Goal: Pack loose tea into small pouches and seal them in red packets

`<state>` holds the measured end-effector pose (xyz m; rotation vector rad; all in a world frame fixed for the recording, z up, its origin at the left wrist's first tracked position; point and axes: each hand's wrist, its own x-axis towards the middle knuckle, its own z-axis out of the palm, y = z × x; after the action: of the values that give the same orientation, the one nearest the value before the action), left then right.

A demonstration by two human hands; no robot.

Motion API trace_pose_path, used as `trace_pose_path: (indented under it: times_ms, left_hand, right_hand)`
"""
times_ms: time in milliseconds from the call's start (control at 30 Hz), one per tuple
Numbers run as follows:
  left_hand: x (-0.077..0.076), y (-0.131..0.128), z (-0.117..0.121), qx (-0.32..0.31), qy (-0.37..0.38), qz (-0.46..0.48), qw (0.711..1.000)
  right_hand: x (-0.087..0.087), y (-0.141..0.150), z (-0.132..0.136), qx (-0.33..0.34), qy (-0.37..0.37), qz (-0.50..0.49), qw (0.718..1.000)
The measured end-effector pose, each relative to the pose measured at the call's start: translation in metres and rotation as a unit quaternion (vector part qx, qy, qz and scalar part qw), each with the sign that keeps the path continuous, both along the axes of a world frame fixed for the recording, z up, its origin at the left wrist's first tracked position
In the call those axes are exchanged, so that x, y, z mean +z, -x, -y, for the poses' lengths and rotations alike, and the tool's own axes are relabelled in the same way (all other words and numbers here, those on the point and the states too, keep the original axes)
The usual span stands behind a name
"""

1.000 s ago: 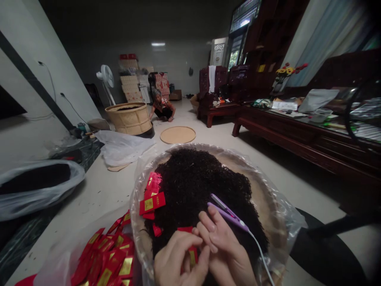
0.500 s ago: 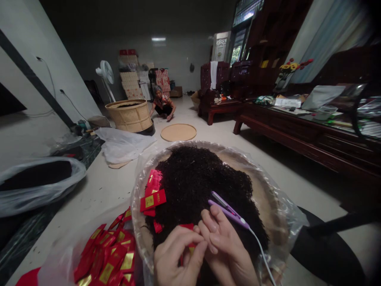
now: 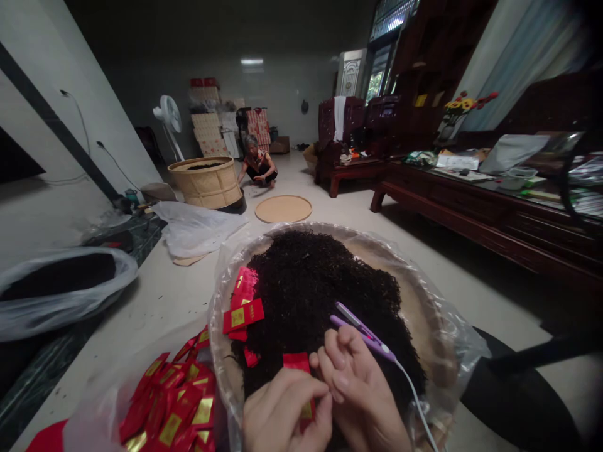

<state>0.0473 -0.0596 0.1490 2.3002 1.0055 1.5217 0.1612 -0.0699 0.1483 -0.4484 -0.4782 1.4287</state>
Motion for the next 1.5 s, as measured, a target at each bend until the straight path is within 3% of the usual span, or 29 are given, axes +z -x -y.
trace_pose_path:
  times_ms: [200,467,700,1500]
  left_hand:
    - [0.004,0.006,-0.003,-0.018,-0.023,-0.049,0.998]
    - [0.007,0.01,-0.006,-0.037,0.002,-0.079,0.996]
    - [0.002,0.003,-0.007,-0.011,0.01,-0.017,1.0]
    - [0.0,-0.006,-0.007,0.032,-0.037,-0.007,0.999]
  right_hand:
    - [-0.003,0.001,0.0,-0.018,-0.003,0.012,1.0]
    - [-0.005,0.001,0.001,-0.021,0.001,0.03,0.999]
    - [-0.003,0.002,0.001,-0.034,0.009,0.049,0.998]
    - [-0.009,0.006,0.002,-0.025,0.0,0.026,0.999]
